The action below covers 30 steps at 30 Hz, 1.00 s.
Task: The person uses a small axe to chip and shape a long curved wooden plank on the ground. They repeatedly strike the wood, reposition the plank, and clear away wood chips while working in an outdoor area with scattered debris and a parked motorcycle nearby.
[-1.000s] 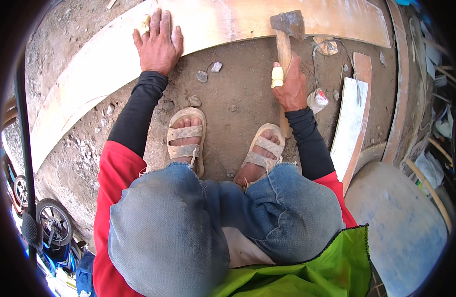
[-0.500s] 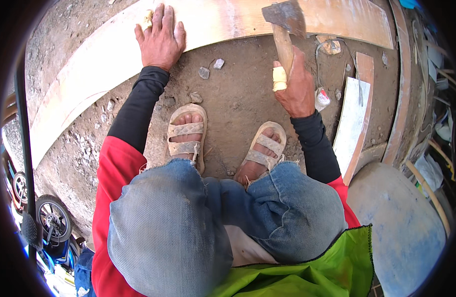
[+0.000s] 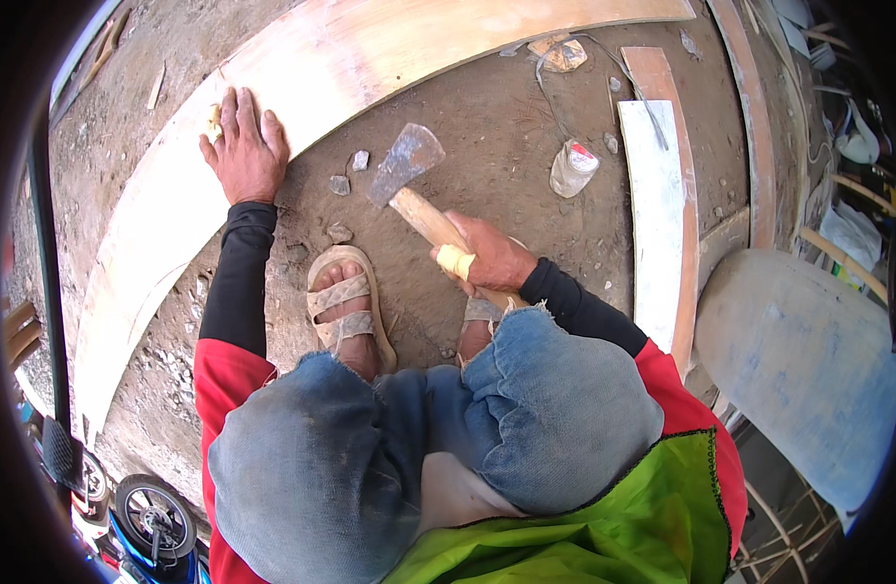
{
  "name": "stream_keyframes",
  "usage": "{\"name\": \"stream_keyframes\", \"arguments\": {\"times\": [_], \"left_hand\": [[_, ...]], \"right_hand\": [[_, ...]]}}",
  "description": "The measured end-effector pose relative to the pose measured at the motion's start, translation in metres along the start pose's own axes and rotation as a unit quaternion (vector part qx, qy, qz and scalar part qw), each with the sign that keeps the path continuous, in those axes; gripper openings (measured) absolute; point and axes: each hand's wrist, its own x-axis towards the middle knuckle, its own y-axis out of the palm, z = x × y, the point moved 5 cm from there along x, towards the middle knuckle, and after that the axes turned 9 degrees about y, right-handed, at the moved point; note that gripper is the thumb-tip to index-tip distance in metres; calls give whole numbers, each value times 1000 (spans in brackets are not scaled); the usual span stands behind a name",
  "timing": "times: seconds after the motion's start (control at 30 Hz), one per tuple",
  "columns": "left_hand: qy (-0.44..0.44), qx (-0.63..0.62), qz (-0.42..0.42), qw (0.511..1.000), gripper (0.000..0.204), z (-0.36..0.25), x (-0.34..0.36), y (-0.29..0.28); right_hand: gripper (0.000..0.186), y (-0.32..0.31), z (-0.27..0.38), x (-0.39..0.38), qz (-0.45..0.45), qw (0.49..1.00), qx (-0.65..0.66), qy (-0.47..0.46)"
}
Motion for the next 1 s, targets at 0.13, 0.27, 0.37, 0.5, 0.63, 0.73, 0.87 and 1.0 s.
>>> {"name": "stream_keyframes", "arguments": {"times": [0.13, 0.27, 0.37, 0.5, 0.63, 0.73, 0.87, 1.0], "left_hand": [[-7, -16, 6, 1000, 55, -4, 7, -11], [135, -153, -102, 974, 33, -74, 12, -46], [222, -260, -3, 940, 21, -170, 17, -39], [306, -356, 47, 882, 23, -261, 35, -17], [316, -325, 105, 885, 17, -305, 36, 15], [287, -284, 112, 908, 15, -323, 35, 34], [274, -260, 117, 919, 14, -337, 33, 41], [252, -249, 154, 922, 18, -334, 36, 44]], "right_hand": [[49, 14, -38, -16, 38, 995, 32, 86], [49, 20, -59, -14, 20, 995, 70, 72], [56, 21, -60, -10, -11, 998, 15, 61], [60, 18, -56, -11, -14, 996, -8, 88], [61, 18, -55, -12, 13, 994, 12, 104], [60, 20, -58, -10, -1, 993, 19, 115], [59, 22, -59, -7, -17, 995, -2, 101], [57, 21, -58, -7, 0, 994, 43, 99]]}}
